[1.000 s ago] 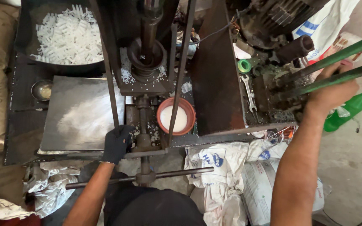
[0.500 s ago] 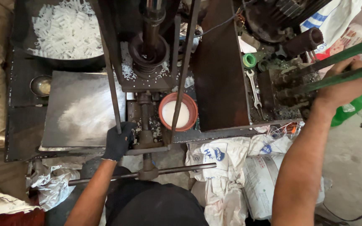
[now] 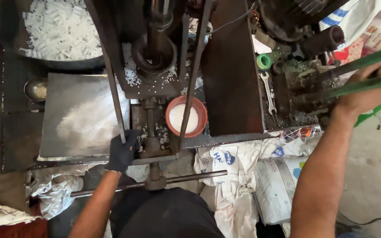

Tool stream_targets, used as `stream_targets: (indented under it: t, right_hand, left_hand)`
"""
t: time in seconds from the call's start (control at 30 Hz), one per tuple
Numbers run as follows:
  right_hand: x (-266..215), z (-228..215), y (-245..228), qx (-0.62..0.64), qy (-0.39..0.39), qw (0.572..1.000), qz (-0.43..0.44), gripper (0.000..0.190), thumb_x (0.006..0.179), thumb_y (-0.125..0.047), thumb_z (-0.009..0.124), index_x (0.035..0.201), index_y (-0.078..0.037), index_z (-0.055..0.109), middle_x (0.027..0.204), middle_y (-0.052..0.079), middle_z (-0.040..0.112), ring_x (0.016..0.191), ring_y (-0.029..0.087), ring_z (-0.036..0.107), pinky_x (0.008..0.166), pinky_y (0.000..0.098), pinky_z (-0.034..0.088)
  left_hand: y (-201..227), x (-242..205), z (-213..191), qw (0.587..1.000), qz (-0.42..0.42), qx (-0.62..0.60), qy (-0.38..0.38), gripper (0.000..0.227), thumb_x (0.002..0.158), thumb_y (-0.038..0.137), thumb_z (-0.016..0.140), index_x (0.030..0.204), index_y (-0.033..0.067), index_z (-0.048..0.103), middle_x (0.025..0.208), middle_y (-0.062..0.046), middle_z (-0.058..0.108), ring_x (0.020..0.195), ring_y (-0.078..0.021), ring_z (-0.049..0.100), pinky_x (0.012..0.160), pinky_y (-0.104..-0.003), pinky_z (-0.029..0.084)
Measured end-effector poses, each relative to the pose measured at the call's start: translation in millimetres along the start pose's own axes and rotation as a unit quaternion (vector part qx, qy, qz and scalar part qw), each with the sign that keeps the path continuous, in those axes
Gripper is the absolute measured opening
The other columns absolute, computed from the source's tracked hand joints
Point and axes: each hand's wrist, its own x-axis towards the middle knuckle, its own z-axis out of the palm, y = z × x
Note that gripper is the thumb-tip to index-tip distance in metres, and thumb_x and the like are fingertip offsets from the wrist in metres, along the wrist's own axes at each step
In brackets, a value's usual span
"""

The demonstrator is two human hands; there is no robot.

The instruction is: The person operates a manual press machine by placing a metal mold on a flat surface, then pulling a lever to activate the press. The person repeatedly positions the mold and cycles the lever to produce small white pellets that fall into a bowl.

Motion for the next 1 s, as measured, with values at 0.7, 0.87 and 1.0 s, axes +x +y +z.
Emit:
stream_targets:
  t: [0.7, 0.87, 1.0]
  right_hand:
    - [-61, -131, -37, -0.097, 0.057, 0.992, -0.055, 0.028, 0.093, -0.003, 0.077, 0.07, -0.001, 0.06, 0.071, 0.014, 0.059, 0.059, 0.032, 0.053, 0.055, 0.0445, 0.037]
    - [-65, -118, -23, -0.069, 0.09, 0.993, -0.038, 0.036, 0.099, 0.0, 0.076, 0.071, -0.001, 0.053, 0.07, 0.013, 0.055, 0.06, 0.03, 0.05, 0.057, 0.0465, 0.034]
    - [-70, -114, -21, -0.044, 0.104, 0.993, -0.038, 0.04, 0.102, 0.0, 0.075, 0.071, 0.0, 0.05, 0.069, 0.013, 0.055, 0.06, 0.029, 0.049, 0.058, 0.0465, 0.035]
  left_hand:
    - [-1, -14, 1, 0.998, 0.056, 0.04, 0.002, 0.041, 0.104, 0.039, 0.062, 0.113, 0.0015, 0.075, 0.069, 0.001, 0.061, 0.058, -0.0094, 0.052, 0.051, -0.031, 0.04]
    - [-25, -22, -28, 0.996, 0.03, 0.078, -0.008, 0.053, 0.096, 0.041, 0.068, 0.135, 0.005, 0.062, 0.103, -0.011, 0.069, 0.084, -0.0184, 0.061, 0.073, -0.035, 0.05]
    - [-76, -19, -105, 0.894, 0.148, 0.365, -0.213, 0.059, 0.085, 0.043, 0.074, 0.133, 0.009, 0.062, 0.123, -0.016, 0.07, 0.111, -0.0299, 0.067, 0.096, -0.039, 0.052]
